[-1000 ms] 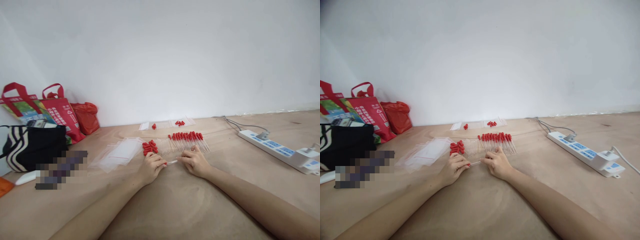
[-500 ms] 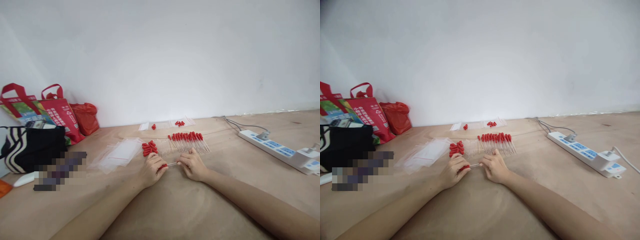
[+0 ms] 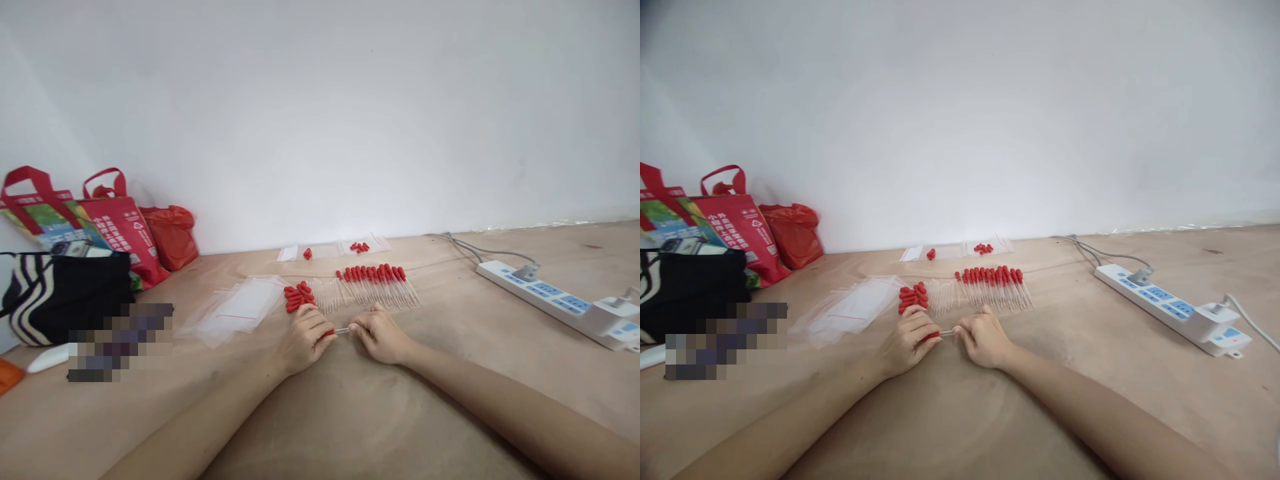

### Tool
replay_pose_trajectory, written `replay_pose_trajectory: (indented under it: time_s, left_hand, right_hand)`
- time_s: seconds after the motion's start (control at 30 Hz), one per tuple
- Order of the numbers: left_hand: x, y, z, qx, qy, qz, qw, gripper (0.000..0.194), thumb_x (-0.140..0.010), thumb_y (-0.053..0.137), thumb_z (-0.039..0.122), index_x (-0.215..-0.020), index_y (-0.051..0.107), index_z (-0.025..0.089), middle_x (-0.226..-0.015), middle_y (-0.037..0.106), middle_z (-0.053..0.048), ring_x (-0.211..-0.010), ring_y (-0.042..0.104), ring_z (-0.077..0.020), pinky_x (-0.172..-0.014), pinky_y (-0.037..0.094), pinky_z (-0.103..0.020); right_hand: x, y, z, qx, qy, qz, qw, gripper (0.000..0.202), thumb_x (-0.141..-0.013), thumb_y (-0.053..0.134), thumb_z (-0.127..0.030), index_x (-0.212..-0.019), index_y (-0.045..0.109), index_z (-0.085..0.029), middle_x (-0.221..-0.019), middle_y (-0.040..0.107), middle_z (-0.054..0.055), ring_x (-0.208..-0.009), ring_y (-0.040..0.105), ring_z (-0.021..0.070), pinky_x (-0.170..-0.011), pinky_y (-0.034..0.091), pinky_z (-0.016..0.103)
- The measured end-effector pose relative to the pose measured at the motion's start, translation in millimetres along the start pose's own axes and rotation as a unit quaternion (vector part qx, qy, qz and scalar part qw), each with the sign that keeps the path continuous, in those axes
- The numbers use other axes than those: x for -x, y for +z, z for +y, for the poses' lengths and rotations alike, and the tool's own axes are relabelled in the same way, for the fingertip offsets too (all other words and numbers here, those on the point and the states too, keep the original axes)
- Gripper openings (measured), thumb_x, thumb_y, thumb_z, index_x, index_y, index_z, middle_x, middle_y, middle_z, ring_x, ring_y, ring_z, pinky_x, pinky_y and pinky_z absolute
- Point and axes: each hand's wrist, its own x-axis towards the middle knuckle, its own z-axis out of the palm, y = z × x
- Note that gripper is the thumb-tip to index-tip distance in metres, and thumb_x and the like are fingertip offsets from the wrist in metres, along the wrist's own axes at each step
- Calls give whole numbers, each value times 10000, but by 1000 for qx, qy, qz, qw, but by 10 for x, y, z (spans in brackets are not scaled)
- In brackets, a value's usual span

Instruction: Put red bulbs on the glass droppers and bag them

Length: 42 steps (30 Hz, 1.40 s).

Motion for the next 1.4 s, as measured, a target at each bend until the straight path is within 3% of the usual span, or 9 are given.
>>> replay_pose_trajectory:
  time_s: [0.1, 0.27, 0.4, 0.53, 0.7, 0.83, 0.93, 1.07, 1.4]
  left_hand:
    - [5, -25, -27, -10, -21, 1, 1000, 169, -836, 447, 238, -775, 598, 192, -707, 636, -18, -669, 544, -144, -821, 350, -361]
    - [23, -87, -151, -46, -77, 28, 996, 155, -803, 515, 296, -915, 592, 223, -849, 640, -34, -820, 543, -189, -833, 340, -371]
    - [82, -91, -298, -97, -192, 69, 974, 495, -684, 640, 299, -1137, 462, 207, -1071, 547, -94, -978, 478, -271, -839, 351, -427]
    - [144, -46, -426, -84, -279, 72, 954, 383, -648, 660, 262, -994, 514, 182, -960, 543, -80, -902, 503, -266, -765, 421, -423]
    - [175, 12, -483, -40, -284, 79, 955, 172, -671, 620, 198, -829, 556, 178, -864, 485, -46, -858, 519, -215, -749, 464, -363]
    - [175, 28, -494, -27, -284, 90, 954, 142, -672, 610, 177, -804, 560, 182, -835, 465, -31, -822, 528, -200, -725, 475, -352]
    - [165, 24, -491, -36, -288, 91, 952, 146, -656, 633, 195, -781, 559, 181, -828, 463, -31, -814, 521, -205, -725, 470, -357]
    - [143, 24, -477, -63, -302, 80, 948, 135, -658, 639, 239, -731, 549, 170, -807, 463, -35, -817, 507, -214, -724, 459, -357]
    - [131, 61, -497, -70, -292, 127, 945, 53, -710, 521, 118, -689, 521, 167, -799, 472, -52, -805, 503, -217, -742, 438, -364]
  right_hand:
    - [-20, -35, -36, 29, -18, -4, 999, 299, -868, 326, -223, -681, 556, -182, -611, 598, -15, -562, 482, 95, -657, 232, 271]
    - [-102, -102, -98, 156, -51, 30, 986, 209, -822, 432, -239, -706, 596, -179, -748, 615, 59, -769, 504, 163, -657, 204, 303]
    - [-283, -111, 11, 156, 91, 61, 982, 234, -805, 435, -263, -675, 614, -189, -733, 634, 58, -759, 516, 177, -682, 218, 317]
    - [-563, -47, 199, 132, 245, 88, 957, 231, -790, 421, -292, -789, 634, -205, -750, 649, 57, -817, 542, 205, -718, 248, 322]
    - [-801, 84, 287, 144, 308, 67, 938, 248, -771, 406, -255, -901, 602, -178, -816, 653, 92, -830, 566, 225, -749, 251, 349]
    - [-837, 141, 280, 151, 336, 58, 928, 255, -762, 415, -243, -947, 557, -141, -816, 652, 113, -791, 582, 231, -761, 242, 368]
    - [-824, 150, 259, 158, 324, 70, 930, 260, -773, 411, -281, -943, 548, -138, -807, 651, 108, -783, 584, 231, -770, 233, 375]
    - [-818, 165, 205, 169, 305, 51, 936, 267, -776, 405, -341, -801, 599, -160, -790, 653, 99, -780, 583, 225, -795, 215, 386]
    - [-887, 254, 80, 226, 278, -25, 933, 251, -764, 392, -134, -815, 635, -95, -819, 646, 172, -770, 587, 223, -809, 191, 399]
